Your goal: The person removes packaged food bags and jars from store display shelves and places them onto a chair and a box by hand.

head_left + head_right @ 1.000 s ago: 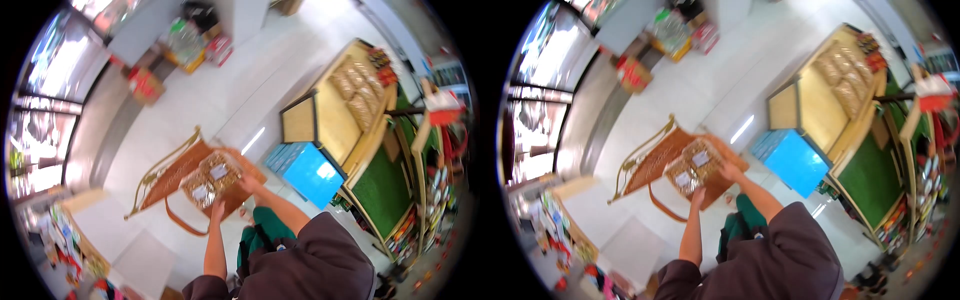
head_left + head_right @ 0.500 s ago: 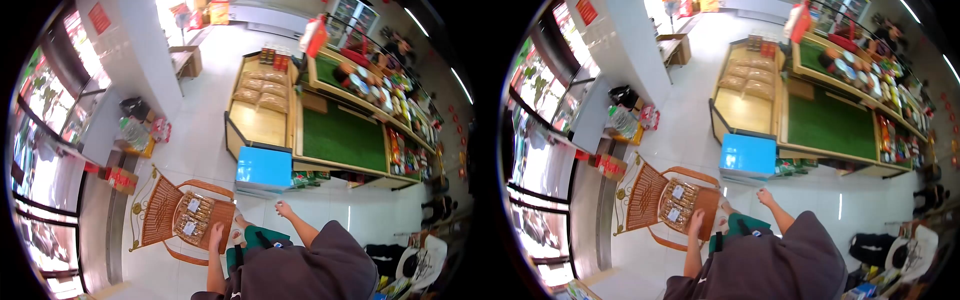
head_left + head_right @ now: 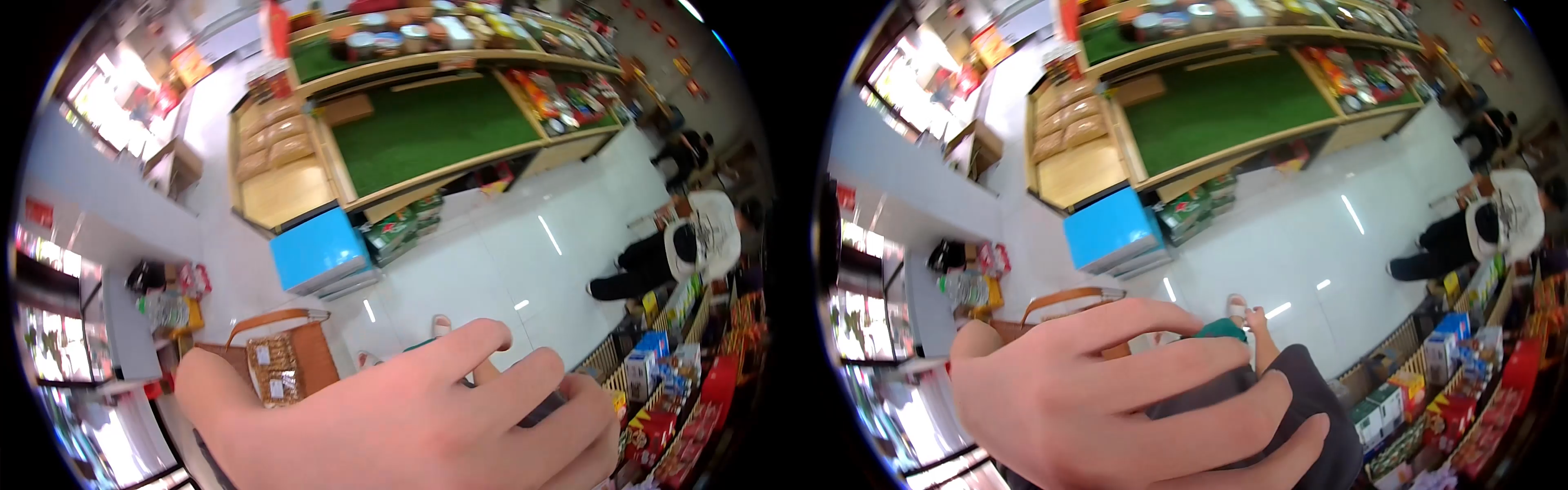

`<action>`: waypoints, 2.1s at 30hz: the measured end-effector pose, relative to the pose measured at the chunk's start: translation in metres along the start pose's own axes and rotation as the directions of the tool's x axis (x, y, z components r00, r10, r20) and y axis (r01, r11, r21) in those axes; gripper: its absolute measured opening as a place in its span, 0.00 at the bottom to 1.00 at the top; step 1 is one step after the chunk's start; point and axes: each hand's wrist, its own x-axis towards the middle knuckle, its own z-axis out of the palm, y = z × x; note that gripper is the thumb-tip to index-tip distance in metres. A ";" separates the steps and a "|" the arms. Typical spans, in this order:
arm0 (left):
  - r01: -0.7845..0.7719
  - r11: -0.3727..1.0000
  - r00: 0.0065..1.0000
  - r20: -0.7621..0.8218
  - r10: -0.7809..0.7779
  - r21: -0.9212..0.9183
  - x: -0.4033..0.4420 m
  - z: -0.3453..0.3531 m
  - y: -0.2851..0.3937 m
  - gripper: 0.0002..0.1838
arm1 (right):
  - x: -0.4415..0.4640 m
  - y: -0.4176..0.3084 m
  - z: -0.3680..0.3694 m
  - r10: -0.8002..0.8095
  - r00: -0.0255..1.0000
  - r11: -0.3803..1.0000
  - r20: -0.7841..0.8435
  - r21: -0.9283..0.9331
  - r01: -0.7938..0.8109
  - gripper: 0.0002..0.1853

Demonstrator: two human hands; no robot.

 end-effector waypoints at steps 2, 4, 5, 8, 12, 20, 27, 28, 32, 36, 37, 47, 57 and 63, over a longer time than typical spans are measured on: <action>-0.099 0.995 0.992 0.076 0.098 0.003 0.053 0.028 0.001 0.17 | 0.019 0.038 -0.021 0.014 0.999 0.999 -0.037 -0.038 -0.015 0.29; -0.196 0.980 0.972 0.138 0.191 0.030 0.108 0.053 0.004 0.15 | 0.043 0.073 -0.044 0.034 0.996 0.998 -0.085 -0.047 -0.038 0.29; -0.248 0.968 0.957 0.169 0.238 0.044 0.136 0.065 0.007 0.14 | 0.050 0.086 -0.060 0.064 0.991 0.998 -0.113 0.009 -0.064 0.29; -0.415 0.907 0.889 0.244 0.387 0.074 0.212 0.102 0.023 0.13 | 0.046 0.119 -0.117 0.219 0.963 0.931 -0.154 0.328 -0.160 0.27; -0.630 0.767 0.754 0.333 0.566 0.124 0.291 0.134 0.044 0.13 | 0.014 0.138 -0.205 0.380 0.910 0.713 -0.166 0.680 -0.173 0.23; -0.801 0.596 0.582 0.320 0.748 0.064 0.385 0.183 0.050 0.14 | 0.041 0.200 -0.254 0.557 0.817 0.410 -0.149 0.905 -0.114 0.26; -0.640 0.763 0.753 0.272 0.600 0.090 0.426 0.205 -0.015 0.10 | 0.075 0.146 -0.262 0.494 0.870 0.457 -0.013 0.855 -0.247 0.26; -0.628 0.773 0.761 0.275 0.588 0.088 0.433 0.210 -0.024 0.09 | 0.073 0.138 -0.266 0.494 0.870 0.483 -0.010 0.835 -0.264 0.26; -0.669 0.739 0.722 0.311 0.618 0.083 0.470 0.234 -0.063 0.10 | 0.108 0.114 -0.318 0.531 0.838 0.485 -0.127 0.857 -0.177 0.23; -0.736 0.674 0.635 0.405 0.658 0.058 0.528 0.268 -0.087 0.13 | 0.115 0.065 -0.387 0.612 0.765 0.454 -0.202 0.882 -0.130 0.22; -0.739 0.672 0.618 0.442 0.650 0.045 0.539 0.279 -0.098 0.14 | 0.145 0.087 -0.384 0.609 0.767 0.456 -0.204 0.881 -0.128 0.21; -0.138 0.956 0.608 0.740 0.288 -0.259 0.636 0.514 -0.325 0.21 | 0.228 -0.003 -0.458 0.531 0.814 0.550 -0.238 0.827 -0.117 0.20; 0.895 0.441 0.284 0.677 -0.679 0.067 0.327 0.802 -0.558 0.24 | 0.299 0.015 -0.541 0.698 0.716 0.343 -0.008 0.882 -0.324 0.21; 0.830 -0.399 -0.533 0.761 -0.368 0.389 0.192 0.715 -0.488 0.29 | 0.402 0.027 -0.647 0.626 0.779 0.328 0.032 0.896 -0.300 0.27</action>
